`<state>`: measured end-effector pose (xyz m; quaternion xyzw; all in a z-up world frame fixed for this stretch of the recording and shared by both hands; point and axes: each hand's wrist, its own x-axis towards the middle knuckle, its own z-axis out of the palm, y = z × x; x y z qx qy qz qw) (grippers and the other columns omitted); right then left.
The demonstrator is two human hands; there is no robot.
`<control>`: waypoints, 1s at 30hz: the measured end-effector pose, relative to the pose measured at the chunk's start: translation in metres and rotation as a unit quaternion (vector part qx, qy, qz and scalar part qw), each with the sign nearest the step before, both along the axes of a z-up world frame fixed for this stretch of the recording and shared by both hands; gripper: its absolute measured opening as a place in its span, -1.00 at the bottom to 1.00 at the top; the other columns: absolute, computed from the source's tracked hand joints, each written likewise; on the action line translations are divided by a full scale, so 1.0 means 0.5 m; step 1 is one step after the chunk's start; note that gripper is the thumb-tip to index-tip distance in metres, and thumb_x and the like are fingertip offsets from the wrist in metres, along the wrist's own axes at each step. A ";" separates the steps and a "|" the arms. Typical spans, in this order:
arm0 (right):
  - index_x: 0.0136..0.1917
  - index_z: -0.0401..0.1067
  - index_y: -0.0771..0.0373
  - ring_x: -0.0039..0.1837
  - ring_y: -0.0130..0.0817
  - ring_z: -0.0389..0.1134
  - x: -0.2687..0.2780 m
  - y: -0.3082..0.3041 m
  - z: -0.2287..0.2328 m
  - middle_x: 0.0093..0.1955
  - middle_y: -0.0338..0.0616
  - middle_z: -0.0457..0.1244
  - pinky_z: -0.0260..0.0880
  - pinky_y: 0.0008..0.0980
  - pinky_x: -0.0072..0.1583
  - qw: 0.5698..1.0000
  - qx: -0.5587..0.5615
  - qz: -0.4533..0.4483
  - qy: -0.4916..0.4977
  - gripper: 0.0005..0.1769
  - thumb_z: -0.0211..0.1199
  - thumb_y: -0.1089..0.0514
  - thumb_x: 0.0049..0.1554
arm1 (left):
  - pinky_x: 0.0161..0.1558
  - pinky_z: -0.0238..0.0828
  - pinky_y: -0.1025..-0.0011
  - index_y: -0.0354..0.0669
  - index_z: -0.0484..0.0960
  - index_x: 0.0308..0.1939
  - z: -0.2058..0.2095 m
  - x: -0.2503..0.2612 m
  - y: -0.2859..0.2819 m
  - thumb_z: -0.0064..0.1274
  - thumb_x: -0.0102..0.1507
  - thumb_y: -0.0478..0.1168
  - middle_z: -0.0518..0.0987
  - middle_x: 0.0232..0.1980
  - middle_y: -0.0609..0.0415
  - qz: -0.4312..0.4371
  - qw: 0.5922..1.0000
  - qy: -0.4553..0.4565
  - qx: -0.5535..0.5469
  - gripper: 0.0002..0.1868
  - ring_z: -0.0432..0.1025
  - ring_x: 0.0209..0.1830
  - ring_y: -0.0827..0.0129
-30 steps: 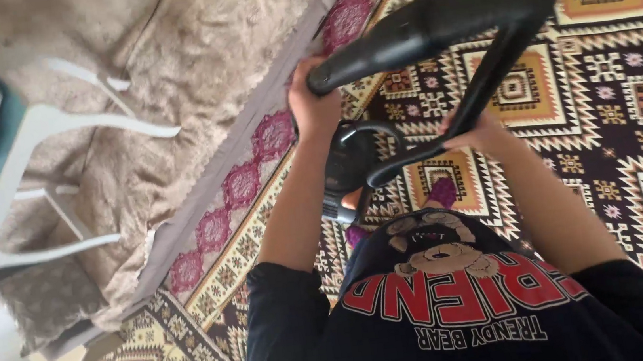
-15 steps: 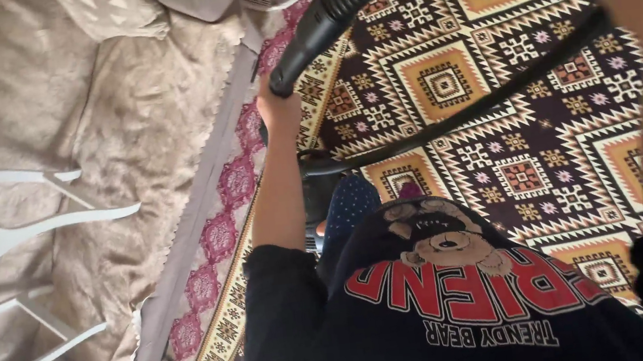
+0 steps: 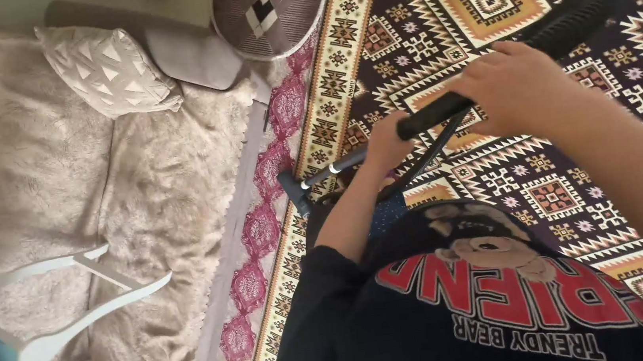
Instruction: Vacuum the floors and rugs in various rooms of a home.
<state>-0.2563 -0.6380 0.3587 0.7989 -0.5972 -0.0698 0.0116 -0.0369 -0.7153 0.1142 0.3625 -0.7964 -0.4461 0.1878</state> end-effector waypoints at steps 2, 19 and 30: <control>0.22 0.48 0.00 0.26 -0.31 0.39 0.013 -0.026 0.015 0.10 -0.30 0.38 0.37 -0.17 0.34 0.994 0.049 -0.041 0.092 -0.38 0.40 -0.20 -0.08 | 0.03 0.52 0.16 -0.02 0.64 -0.05 0.041 -0.024 -0.022 0.25 0.00 -0.29 0.68 -0.10 -0.06 -0.001 1.000 0.000 0.014 -0.58 0.58 -0.02 -0.02; 0.23 0.32 -0.01 -0.13 -0.28 0.56 -0.181 0.275 -0.054 -0.22 -0.20 0.45 0.53 -0.24 -0.07 0.816 0.462 -0.347 -0.026 -0.34 0.50 -0.03 -0.10 | -0.18 0.47 0.09 -0.01 0.52 -0.29 0.144 -0.303 0.039 0.35 -0.20 -0.13 0.60 -0.36 0.08 -0.292 0.951 0.034 -0.097 -0.55 0.57 -0.26 0.08; 0.21 0.32 0.15 0.00 -0.09 0.54 -0.280 0.244 0.046 -0.09 -0.09 0.47 0.55 -0.11 0.03 0.836 0.417 -0.357 -0.016 -0.62 0.23 0.08 0.14 | -0.16 0.45 0.11 -0.06 0.54 -0.37 0.084 -0.468 0.086 0.30 -0.12 -0.18 0.56 -0.34 -0.01 -0.277 0.951 0.123 -0.064 -0.69 0.50 -0.23 -0.03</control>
